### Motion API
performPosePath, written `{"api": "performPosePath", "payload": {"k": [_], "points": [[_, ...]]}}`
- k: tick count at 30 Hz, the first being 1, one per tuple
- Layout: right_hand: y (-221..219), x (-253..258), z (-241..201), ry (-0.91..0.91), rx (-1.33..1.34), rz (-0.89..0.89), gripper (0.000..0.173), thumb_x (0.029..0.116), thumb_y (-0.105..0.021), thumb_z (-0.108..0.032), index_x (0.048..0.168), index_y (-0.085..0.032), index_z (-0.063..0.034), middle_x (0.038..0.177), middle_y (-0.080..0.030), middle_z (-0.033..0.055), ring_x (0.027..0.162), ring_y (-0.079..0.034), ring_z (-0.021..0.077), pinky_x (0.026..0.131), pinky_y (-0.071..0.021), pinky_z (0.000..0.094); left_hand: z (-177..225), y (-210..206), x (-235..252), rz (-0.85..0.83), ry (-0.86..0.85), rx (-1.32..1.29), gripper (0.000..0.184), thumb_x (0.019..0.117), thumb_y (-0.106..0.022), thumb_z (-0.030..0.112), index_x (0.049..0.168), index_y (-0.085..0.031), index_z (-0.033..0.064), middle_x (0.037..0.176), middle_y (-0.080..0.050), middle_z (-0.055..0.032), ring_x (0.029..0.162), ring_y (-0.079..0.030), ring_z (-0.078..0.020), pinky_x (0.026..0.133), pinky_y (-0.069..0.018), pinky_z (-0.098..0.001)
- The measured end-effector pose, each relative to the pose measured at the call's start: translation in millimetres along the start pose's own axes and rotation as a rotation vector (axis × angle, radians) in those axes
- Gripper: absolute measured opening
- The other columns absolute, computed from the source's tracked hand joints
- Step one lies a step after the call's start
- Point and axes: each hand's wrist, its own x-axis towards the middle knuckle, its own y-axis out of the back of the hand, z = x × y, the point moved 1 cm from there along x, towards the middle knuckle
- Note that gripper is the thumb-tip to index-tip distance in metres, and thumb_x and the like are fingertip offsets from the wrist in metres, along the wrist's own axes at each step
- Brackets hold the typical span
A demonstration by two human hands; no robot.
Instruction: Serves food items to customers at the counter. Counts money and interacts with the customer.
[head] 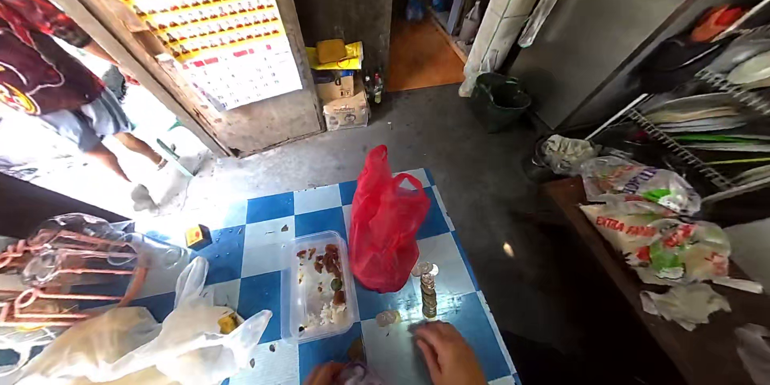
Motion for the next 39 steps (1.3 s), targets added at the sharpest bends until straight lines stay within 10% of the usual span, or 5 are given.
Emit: {"api": "performPosePath", "payload": {"k": [7, 15, 32, 39], "points": [[16.5, 29.0, 25.6, -0.451, 0.154, 0.210, 0.030, 0.1011, -0.055, -0.004, 0.128, -0.065, 0.0057, 0.115, -0.068, 0.0243, 0.106, -0.068, 0.0339, 0.097, -0.0536, 0.0449, -71.2, -16.5, 2.9, 0.409, -0.198, 0.345, 0.025, 0.0786, -0.070, 0.010, 0.101, -0.076, 0.0006, 0.104, -0.069, -0.0283, 0.101, -0.065, -0.0527, 0.086, -0.0510, -0.0639], [4.5, 71.7, 21.7, -0.310, 0.064, 0.381, 0.058, 0.0895, -0.078, -0.031, 0.133, -0.062, 0.0031, 0.122, -0.065, 0.0258, 0.111, -0.066, 0.0385, 0.096, -0.0541, 0.0508, -71.3, -16.7, 6.0, 0.427, -0.150, 0.324, 0.029, 0.0809, -0.067, 0.009, 0.106, -0.073, -0.0042, 0.109, -0.068, -0.0309, 0.105, -0.064, -0.0542, 0.089, -0.0503, -0.0648], [7.6, 58.1, 31.5, 0.000, -0.051, 0.362, 0.021, 0.0918, -0.063, -0.003, 0.108, -0.075, 0.0050, 0.094, -0.076, 0.0195, 0.085, -0.075, 0.0329, 0.081, -0.0617, 0.0452, -70.8, -19.1, 7.0, 0.460, -0.162, 0.384, 0.029, 0.0797, -0.061, 0.010, 0.103, -0.074, -0.0012, 0.106, -0.069, -0.0268, 0.101, -0.065, -0.0508, 0.086, -0.0515, -0.0614], [41.0, 71.2, 43.3, -0.560, 0.728, 0.189, 0.021, 0.1000, -0.060, 0.001, 0.120, -0.066, 0.0070, 0.106, -0.070, 0.0174, 0.087, -0.071, 0.0191, 0.078, -0.0611, 0.0336, -71.2, -19.6, 7.0, 0.468, -0.165, 0.389, 0.028, 0.0786, -0.061, 0.009, 0.102, -0.074, -0.0005, 0.105, -0.069, -0.0265, 0.101, -0.065, -0.0506, 0.086, -0.0517, -0.0610]]}}
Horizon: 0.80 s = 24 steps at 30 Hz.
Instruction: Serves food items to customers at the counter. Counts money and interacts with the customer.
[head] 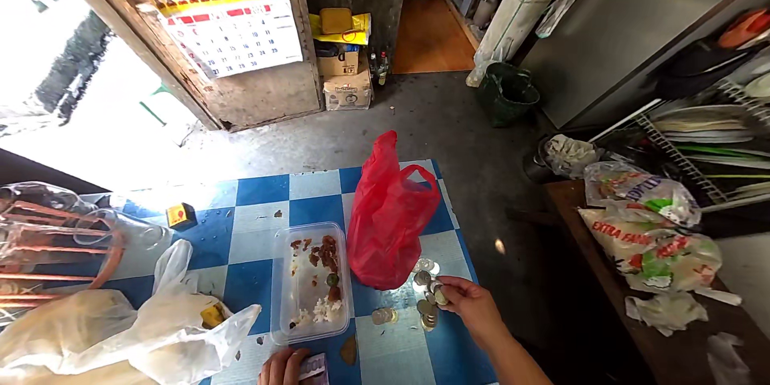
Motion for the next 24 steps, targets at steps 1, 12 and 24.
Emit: {"api": "performPosePath", "payload": {"k": [1, 12, 24], "points": [[3.4, 0.6, -2.2, -0.069, 0.095, -0.011, 0.020, 0.1001, -0.060, 0.002, 0.119, -0.065, 0.0071, 0.106, -0.070, 0.0169, 0.086, -0.071, 0.0193, 0.076, -0.0614, 0.0336, 0.0, -0.3, 0.0, -0.004, 0.005, -0.004, 0.028, 0.0784, -0.062, 0.008, 0.102, -0.074, -0.0005, 0.105, -0.069, -0.0266, 0.101, -0.065, -0.0507, 0.085, -0.0517, -0.0612], [6.1, -9.1, -5.5, -0.354, 0.531, -0.116, 0.022, 0.1085, -0.044, -0.005, 0.118, -0.061, 0.0049, 0.101, -0.069, 0.0149, 0.086, -0.072, 0.0224, 0.080, -0.0617, 0.0345, 1.5, 1.6, 1.5, -0.040, 0.031, -0.012, 0.029, 0.0779, -0.063, 0.008, 0.103, -0.074, -0.0010, 0.107, -0.069, -0.0275, 0.103, -0.064, -0.0524, 0.085, -0.0514, -0.0626], [9.6, -24.3, -12.1, -0.400, 0.669, -0.192, 0.024, 0.1086, -0.042, -0.005, 0.121, -0.061, 0.0046, 0.102, -0.071, 0.0173, 0.087, -0.075, 0.0254, 0.077, -0.0637, 0.0345, 0.7, 0.0, 1.1, -0.044, 0.026, 0.009, 0.029, 0.0796, -0.062, 0.010, 0.104, -0.074, -0.0010, 0.108, -0.069, -0.0273, 0.104, -0.064, -0.0520, 0.088, -0.0514, -0.0611]]}}
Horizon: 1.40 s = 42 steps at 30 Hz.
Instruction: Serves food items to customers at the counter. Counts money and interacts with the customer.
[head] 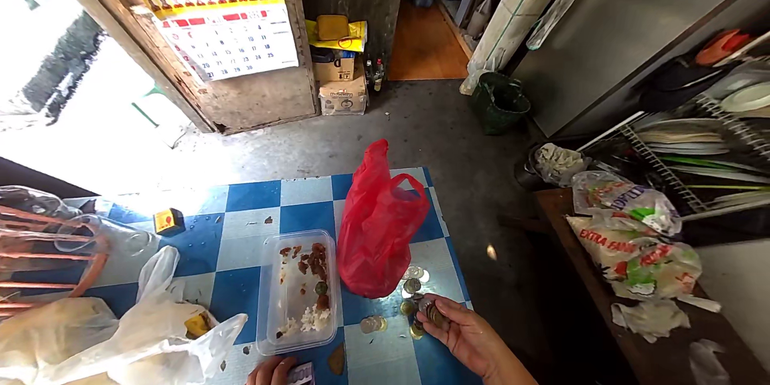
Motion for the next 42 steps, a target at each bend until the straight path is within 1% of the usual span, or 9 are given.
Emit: {"api": "performPosePath", "payload": {"k": [3, 5, 9, 11, 13, 15, 22, 30, 42], "points": [[5.1, -1.9, -3.0, 0.029, 0.023, 0.009, 0.028, 0.1101, -0.038, -0.008, 0.124, -0.060, 0.0046, 0.105, -0.071, 0.0182, 0.090, -0.075, 0.0267, 0.080, -0.0633, 0.0363, -0.8, -0.2, -0.2, -0.002, -0.005, 0.002, 0.029, 0.0799, -0.062, 0.010, 0.104, -0.074, -0.0006, 0.109, -0.069, -0.0275, 0.105, -0.064, -0.0517, 0.089, -0.0512, -0.0609], [11.0, -1.3, -6.5, 0.069, 0.046, 0.023, 0.033, 0.1117, -0.035, -0.013, 0.125, -0.059, 0.0047, 0.104, -0.071, 0.0177, 0.090, -0.075, 0.0256, 0.080, -0.0630, 0.0352, -0.7, -0.2, -0.3, -0.007, -0.001, 0.004, 0.029, 0.0801, -0.062, 0.010, 0.104, -0.074, -0.0006, 0.108, -0.069, -0.0276, 0.105, -0.064, -0.0515, 0.089, -0.0511, -0.0609], [18.9, -0.8, -16.6, 0.109, 0.047, 0.143, 0.035, 0.1129, -0.033, -0.021, 0.115, -0.060, 0.0014, 0.091, -0.070, 0.0124, 0.077, -0.073, 0.0201, 0.071, -0.0621, 0.0306, -0.8, 0.5, -0.2, -0.012, 0.002, -0.005, 0.029, 0.0796, -0.062, 0.009, 0.104, -0.074, -0.0015, 0.109, -0.068, -0.0284, 0.105, -0.064, -0.0528, 0.089, -0.0508, -0.0622], [20.7, -0.5, -18.3, 0.116, 0.039, 0.162, 0.033, 0.1120, -0.034, -0.017, 0.115, -0.060, 0.0019, 0.090, -0.070, 0.0119, 0.076, -0.072, 0.0195, 0.071, -0.0618, 0.0302, -0.7, 1.4, 0.0, -0.011, -0.003, -0.017, 0.030, 0.0792, -0.062, 0.008, 0.104, -0.073, -0.0028, 0.109, -0.068, -0.0301, 0.105, -0.064, -0.0544, 0.088, -0.0506, -0.0643], [22.8, -0.5, -17.4, 0.118, 0.050, 0.113, 0.027, 0.1102, -0.038, -0.010, 0.122, -0.058, 0.0037, 0.099, -0.070, 0.0146, 0.084, -0.074, 0.0218, 0.076, -0.0630, 0.0319, -1.0, 0.9, -0.6, 0.002, -0.004, -0.013, 0.030, 0.0789, -0.062, 0.009, 0.104, -0.073, -0.0023, 0.109, -0.068, -0.0296, 0.105, -0.064, -0.0539, 0.087, -0.0510, -0.0637], [20.7, -0.6, -15.0, 0.109, 0.058, 0.091, 0.025, 0.1084, -0.042, -0.004, 0.125, -0.058, 0.0043, 0.102, -0.071, 0.0155, 0.087, -0.075, 0.0227, 0.077, -0.0635, 0.0324, -0.4, 1.1, -0.7, 0.002, -0.003, -0.006, 0.029, 0.0789, -0.062, 0.009, 0.104, -0.073, -0.0019, 0.108, -0.068, -0.0291, 0.104, -0.064, -0.0535, 0.087, -0.0511, -0.0632], [11.3, -2.0, -10.2, 0.045, 0.082, 0.026, 0.028, 0.1071, -0.040, -0.003, 0.129, -0.057, 0.0037, 0.106, -0.072, 0.0179, 0.090, -0.075, 0.0259, 0.077, -0.0640, 0.0348, -0.3, 0.8, -0.8, 0.007, 0.002, 0.011, 0.029, 0.0773, -0.062, 0.008, 0.103, -0.074, -0.0002, 0.107, -0.069, -0.0274, 0.104, -0.064, -0.0524, 0.085, -0.0512, -0.0630], [5.8, -6.1, -8.4, 0.017, 0.079, -0.111, 0.038, 0.0990, -0.036, 0.003, 0.132, -0.055, 0.0018, 0.119, -0.070, 0.0169, 0.100, -0.074, 0.0258, 0.081, -0.0631, 0.0361, 0.9, 0.7, 0.3, -0.001, 0.004, 0.014, 0.029, 0.0775, -0.063, 0.009, 0.102, -0.074, 0.0000, 0.107, -0.069, -0.0274, 0.103, -0.065, -0.0527, 0.085, -0.0517, -0.0627], [0.0, -8.9, -4.8, 0.016, 0.034, -0.133, 0.046, 0.0927, -0.035, 0.004, 0.135, -0.053, 0.0010, 0.119, -0.070, 0.0167, 0.102, -0.073, 0.0260, 0.083, -0.0618, 0.0363, -0.6, 2.7, 0.9, -0.005, -0.024, -0.019, 0.029, 0.0770, -0.064, 0.008, 0.103, -0.073, -0.0018, 0.106, -0.069, -0.0282, 0.102, -0.064, -0.0532, 0.084, -0.0518, -0.0631]]}}
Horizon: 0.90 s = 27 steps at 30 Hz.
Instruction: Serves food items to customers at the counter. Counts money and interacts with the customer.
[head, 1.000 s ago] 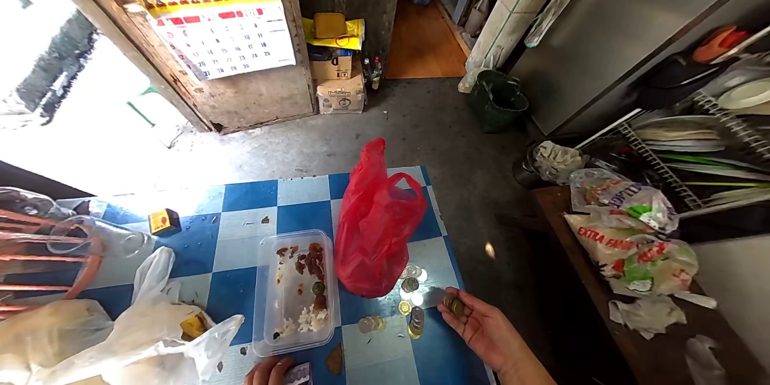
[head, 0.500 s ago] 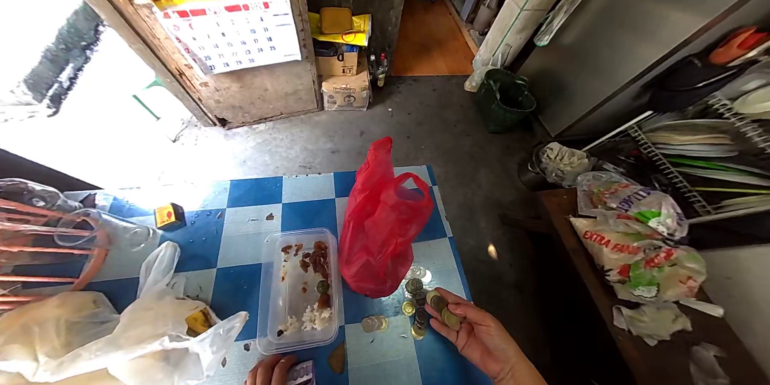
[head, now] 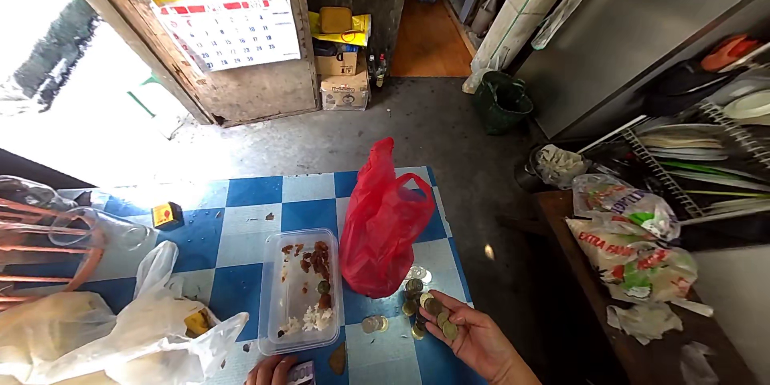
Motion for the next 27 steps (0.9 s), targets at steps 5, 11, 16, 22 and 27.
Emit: {"api": "performPosePath", "payload": {"k": [5, 11, 16, 22, 27], "points": [[-1.0, 1.3, 2.5, -0.005, 0.031, -0.010, 0.040, 0.0978, -0.035, -0.001, 0.132, -0.056, 0.0011, 0.117, -0.071, 0.0169, 0.102, -0.073, 0.0270, 0.082, -0.0624, 0.0369, -1.6, -2.6, -1.0, 0.006, 0.006, 0.006, 0.030, 0.0767, -0.064, 0.009, 0.103, -0.073, -0.0010, 0.107, -0.069, -0.0274, 0.103, -0.065, -0.0523, 0.084, -0.0521, -0.0623], [-1.8, 1.6, 3.9, 0.004, 0.074, -0.014, 0.034, 0.1046, -0.035, -0.005, 0.129, -0.058, 0.0004, 0.112, -0.072, 0.0170, 0.098, -0.075, 0.0271, 0.082, -0.0632, 0.0372, 0.1, -1.4, 0.4, 0.007, 0.012, 0.003, 0.030, 0.0763, -0.063, 0.008, 0.103, -0.074, -0.0011, 0.107, -0.069, -0.0276, 0.103, -0.065, -0.0525, 0.084, -0.0517, -0.0629], [-10.8, 1.8, 6.8, 0.017, 0.161, 0.088, 0.031, 0.1118, -0.035, -0.017, 0.112, -0.063, -0.0022, 0.091, -0.073, 0.0113, 0.078, -0.075, 0.0194, 0.071, -0.0640, 0.0300, -0.1, -2.3, -0.1, 0.017, 0.008, 0.013, 0.029, 0.0778, -0.062, 0.010, 0.102, -0.074, -0.0001, 0.105, -0.070, -0.0258, 0.101, -0.066, -0.0508, 0.084, -0.0521, -0.0613], [-15.0, 3.3, 10.4, 0.028, 0.184, 0.157, 0.022, 0.1059, -0.045, -0.002, 0.122, -0.060, 0.0001, 0.099, -0.074, 0.0145, 0.083, -0.076, 0.0213, 0.071, -0.0642, 0.0302, -0.1, -2.6, -0.4, 0.027, 0.005, 0.023, 0.028, 0.0777, -0.061, 0.010, 0.101, -0.074, -0.0001, 0.104, -0.070, -0.0260, 0.101, -0.066, -0.0503, 0.084, -0.0525, -0.0604], [-14.9, 4.8, 13.4, 0.028, 0.204, 0.186, 0.027, 0.1058, -0.042, -0.004, 0.129, -0.056, -0.0006, 0.101, -0.072, 0.0153, 0.084, -0.075, 0.0229, 0.071, -0.0641, 0.0325, 0.4, -0.4, 0.2, 0.015, 0.004, 0.018, 0.028, 0.0776, -0.062, 0.009, 0.101, -0.074, 0.0002, 0.105, -0.069, -0.0258, 0.101, -0.065, -0.0509, 0.084, -0.0519, -0.0611]]}}
